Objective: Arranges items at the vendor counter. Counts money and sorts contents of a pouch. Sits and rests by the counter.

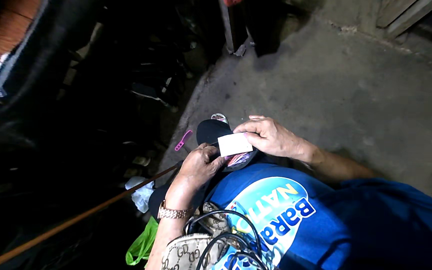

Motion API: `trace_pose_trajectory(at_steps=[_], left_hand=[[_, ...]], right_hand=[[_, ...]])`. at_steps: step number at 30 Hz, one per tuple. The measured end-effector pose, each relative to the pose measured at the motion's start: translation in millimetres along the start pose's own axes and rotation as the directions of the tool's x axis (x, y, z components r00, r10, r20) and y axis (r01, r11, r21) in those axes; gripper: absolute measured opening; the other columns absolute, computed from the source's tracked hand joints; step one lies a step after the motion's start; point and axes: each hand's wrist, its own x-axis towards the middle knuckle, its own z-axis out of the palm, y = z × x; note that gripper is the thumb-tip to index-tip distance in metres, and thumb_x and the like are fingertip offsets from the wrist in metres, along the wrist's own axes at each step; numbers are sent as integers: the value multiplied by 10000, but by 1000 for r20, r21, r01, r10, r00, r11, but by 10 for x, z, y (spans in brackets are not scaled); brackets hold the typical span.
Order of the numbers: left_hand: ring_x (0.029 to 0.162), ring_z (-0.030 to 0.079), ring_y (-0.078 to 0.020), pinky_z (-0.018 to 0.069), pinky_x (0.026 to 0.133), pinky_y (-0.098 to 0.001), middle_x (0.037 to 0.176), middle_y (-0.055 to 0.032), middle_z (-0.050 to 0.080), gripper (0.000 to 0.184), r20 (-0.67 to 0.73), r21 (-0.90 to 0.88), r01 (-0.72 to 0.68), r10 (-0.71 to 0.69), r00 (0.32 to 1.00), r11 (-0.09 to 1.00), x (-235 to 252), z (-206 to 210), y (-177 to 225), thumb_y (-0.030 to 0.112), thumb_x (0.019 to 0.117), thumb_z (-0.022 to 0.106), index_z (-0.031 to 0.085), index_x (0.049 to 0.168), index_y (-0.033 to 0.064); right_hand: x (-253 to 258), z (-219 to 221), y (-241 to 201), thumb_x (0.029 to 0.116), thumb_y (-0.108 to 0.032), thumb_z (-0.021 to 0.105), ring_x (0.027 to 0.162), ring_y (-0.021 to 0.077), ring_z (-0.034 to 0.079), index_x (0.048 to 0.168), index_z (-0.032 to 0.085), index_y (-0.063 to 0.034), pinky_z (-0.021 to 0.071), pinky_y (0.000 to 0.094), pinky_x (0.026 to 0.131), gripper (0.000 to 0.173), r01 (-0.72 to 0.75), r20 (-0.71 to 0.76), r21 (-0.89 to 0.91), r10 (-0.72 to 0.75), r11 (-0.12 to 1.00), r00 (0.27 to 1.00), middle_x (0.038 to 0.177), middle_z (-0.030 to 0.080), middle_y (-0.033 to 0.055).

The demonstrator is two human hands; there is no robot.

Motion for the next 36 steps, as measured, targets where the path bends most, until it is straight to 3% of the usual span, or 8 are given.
trace_pose_trajectory(at_steps=[3, 6, 18, 23, 32, 36], left_hand=[[979, 671, -223, 528, 858, -494, 976, -75, 710, 387, 1, 0, -2, 2, 1000, 1000, -3, 6, -5, 453, 964, 645, 761, 930, 85], [1001, 671, -237, 526, 873, -507, 999, -90, 711, 384, 6, -4, 0, 0, 1000, 1000, -8, -1, 9, 441, 965, 657, 760, 941, 72], [1017, 676, -224, 525, 891, -501, 998, -71, 724, 366, -10, -13, -21, 20, 1000, 1000, -5, 13, -16, 440, 955, 666, 769, 936, 89], [1027, 667, -229, 518, 895, -505, 1004, -76, 720, 326, 4, -23, 3, -3, 1000, 1000, -3, -7, 26, 400, 951, 688, 770, 952, 85], [998, 668, -215, 521, 873, -494, 987, -64, 714, 332, -1, -21, 1, -1, 1000, 1000, -12, 1, 12, 413, 950, 681, 769, 944, 93], [1030, 671, -238, 522, 894, -514, 1023, -83, 719, 342, 1, -14, 11, -11, 1000, 1000, -12, -2, 22, 416, 948, 688, 772, 964, 85]], right_hand=[[-7, -2, 6, 953, -35, 514, 967, 144, 703, 1124, 760, -31, 449, 425, 1096, 301, 0, 4, 9, 0, 1000, 1000, 971, 766, 61], [-7, -7, -6, 949, -29, 510, 950, 141, 696, 1115, 762, -37, 478, 405, 1041, 302, -11, 10, 6, 11, 1000, 1000, 956, 762, 53], [-12, -43, -41, 950, -15, 508, 978, 135, 698, 1157, 756, -34, 485, 385, 1050, 324, -44, 20, 51, 43, 998, 999, 978, 768, 60], [-16, -56, -50, 963, -32, 512, 941, 120, 685, 1152, 759, -49, 505, 352, 970, 312, -57, 33, 60, 55, 997, 998, 966, 764, 45], [-19, -54, -53, 949, -24, 512, 924, 123, 686, 1143, 761, -43, 494, 373, 1003, 316, -47, 35, 55, 45, 997, 998, 932, 759, 47], [-19, -59, -48, 959, -41, 515, 959, 117, 691, 1156, 757, -51, 457, 405, 1067, 312, -44, 46, 33, 43, 998, 998, 967, 767, 34]])
